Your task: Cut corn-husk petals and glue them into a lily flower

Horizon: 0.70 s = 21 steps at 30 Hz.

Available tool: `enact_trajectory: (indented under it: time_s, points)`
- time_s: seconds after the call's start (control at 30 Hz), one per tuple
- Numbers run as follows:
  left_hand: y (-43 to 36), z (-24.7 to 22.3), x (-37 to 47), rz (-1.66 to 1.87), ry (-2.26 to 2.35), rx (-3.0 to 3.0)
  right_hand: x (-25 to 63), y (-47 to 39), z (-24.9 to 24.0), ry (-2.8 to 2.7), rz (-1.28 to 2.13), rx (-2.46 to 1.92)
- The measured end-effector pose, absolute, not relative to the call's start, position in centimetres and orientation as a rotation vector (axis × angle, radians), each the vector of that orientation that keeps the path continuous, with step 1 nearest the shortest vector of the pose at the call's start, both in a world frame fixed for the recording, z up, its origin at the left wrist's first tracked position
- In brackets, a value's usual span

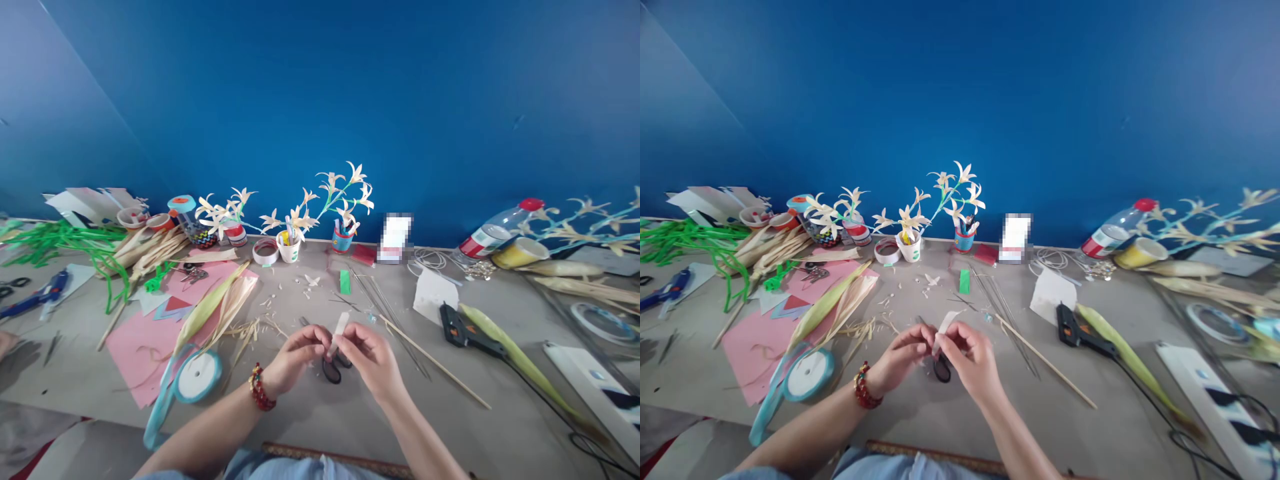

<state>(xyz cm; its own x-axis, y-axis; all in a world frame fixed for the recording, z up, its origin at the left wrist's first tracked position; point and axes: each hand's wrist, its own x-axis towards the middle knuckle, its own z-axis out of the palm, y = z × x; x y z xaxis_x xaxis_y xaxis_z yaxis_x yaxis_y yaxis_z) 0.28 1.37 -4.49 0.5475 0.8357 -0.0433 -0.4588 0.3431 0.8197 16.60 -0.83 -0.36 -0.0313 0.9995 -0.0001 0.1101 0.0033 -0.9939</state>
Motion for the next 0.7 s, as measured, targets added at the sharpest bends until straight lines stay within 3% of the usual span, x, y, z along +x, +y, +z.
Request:
enact_trajectory:
  time_s: [0.2,0.47,0.7]
  points:
    - [1.7,-3.9,-0.1,0.902,0.626,0.979,16.6,-0.9,-0.6,-1.415,1.144,-1.306]
    - [1.6,-3.7,-0.8,0.929,0.57,0.875,19.1,-2.9,-3.4,-2.03,0.627,-1.644]
    - [1.8,-2.8,-1.1,1.088,0.505,0.894,18.3,-3.4,-4.9,-2.254,0.557,-1.857]
